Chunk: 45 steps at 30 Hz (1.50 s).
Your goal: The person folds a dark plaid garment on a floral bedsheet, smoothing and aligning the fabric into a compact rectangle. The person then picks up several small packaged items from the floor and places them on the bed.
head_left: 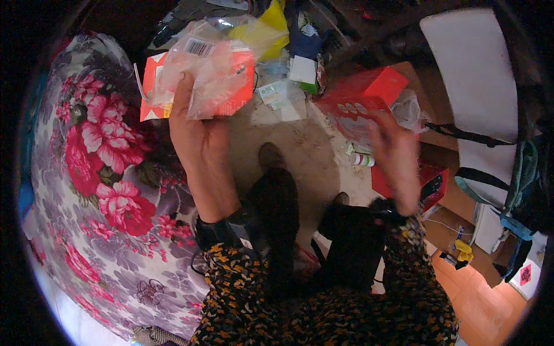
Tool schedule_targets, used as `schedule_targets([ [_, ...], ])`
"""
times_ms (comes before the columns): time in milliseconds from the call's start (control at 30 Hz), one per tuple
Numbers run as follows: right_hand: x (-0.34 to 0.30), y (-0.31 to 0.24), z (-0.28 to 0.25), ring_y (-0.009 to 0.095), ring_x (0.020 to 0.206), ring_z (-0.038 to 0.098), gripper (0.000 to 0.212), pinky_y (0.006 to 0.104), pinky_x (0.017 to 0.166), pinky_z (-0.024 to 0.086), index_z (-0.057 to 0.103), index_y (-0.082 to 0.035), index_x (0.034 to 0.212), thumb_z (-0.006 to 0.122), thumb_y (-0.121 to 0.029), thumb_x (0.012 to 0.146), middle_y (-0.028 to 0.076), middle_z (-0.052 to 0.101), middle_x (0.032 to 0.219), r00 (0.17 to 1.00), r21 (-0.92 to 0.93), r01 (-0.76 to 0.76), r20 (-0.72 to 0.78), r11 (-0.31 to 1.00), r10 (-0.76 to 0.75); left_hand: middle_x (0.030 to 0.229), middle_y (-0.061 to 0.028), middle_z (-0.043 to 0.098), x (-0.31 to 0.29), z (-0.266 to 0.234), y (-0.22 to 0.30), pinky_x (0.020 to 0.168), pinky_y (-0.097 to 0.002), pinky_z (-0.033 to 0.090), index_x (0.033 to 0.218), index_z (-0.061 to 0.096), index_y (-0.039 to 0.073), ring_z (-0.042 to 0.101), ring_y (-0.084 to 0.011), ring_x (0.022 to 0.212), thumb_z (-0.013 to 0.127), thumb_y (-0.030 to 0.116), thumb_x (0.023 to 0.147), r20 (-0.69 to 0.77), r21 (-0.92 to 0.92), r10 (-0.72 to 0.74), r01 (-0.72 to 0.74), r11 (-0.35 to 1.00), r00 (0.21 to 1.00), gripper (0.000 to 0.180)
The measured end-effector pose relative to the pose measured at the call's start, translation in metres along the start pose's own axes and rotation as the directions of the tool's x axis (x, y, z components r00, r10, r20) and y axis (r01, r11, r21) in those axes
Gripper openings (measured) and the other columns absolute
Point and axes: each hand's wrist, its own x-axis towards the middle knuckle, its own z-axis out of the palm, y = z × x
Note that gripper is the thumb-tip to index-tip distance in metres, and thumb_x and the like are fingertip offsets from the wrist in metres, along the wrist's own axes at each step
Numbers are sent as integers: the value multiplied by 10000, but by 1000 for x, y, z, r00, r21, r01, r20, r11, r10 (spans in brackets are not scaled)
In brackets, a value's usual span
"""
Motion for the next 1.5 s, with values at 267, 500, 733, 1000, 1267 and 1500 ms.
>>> schedule_targets([
  [267,133,6,287,300,1306,237,367,463,1003,270,478,-126,1216,491,-184,854,106,190,1454,958,-123,252,172,960,-230,1121,-147,548,-8,3,-4,870,-427,482,1190,445,-12,558,-271,1018,561,91,849,-11,58,9,-8,998,1000,374],
  [500,170,29,375,278,1353,124,467,463,1077,140,273,-82,1374,395,-139,927,84,174,1468,942,-885,113,-49,452,-333,1141,-154,542,-4,-1,0,871,-435,477,1196,438,-14,556,-272,1025,559,109,856,-33,51,2,-1,999,999,380],
  [733,129,24,333,334,1298,247,497,473,1032,271,208,-48,1387,383,-157,934,176,226,1427,952,-994,53,21,96,-306,1109,-157,558,-2,-3,7,873,-437,474,1187,440,-16,561,-277,1014,555,113,858,-97,74,-1,8,997,995,372],
  [1000,36,25,271,359,1260,308,473,444,1017,281,354,67,1267,482,-39,825,217,324,1363,873,-77,487,60,870,-484,1086,-148,567,0,-7,8,882,-430,469,1141,468,-17,566,-275,997,553,96,851,64,189,46,-57,980,997,323],
  [1267,16,12,182,279,1106,502,409,335,908,419,512,-12,1180,551,28,775,152,481,1248,949,560,312,-215,768,-228,1081,-135,567,5,-5,9,848,-403,494,1137,469,-18,575,-254,977,568,62,839,1,52,75,-75,996,997,325],
  [1500,17,8,112,73,845,520,325,214,763,434,580,-35,1117,589,2,794,-2,587,1032,983,967,-50,3,250,186,1114,-133,556,-1,1,4,850,-387,490,1156,468,-34,572,-251,988,577,68,833,23,255,317,-312,915,948,355],
])
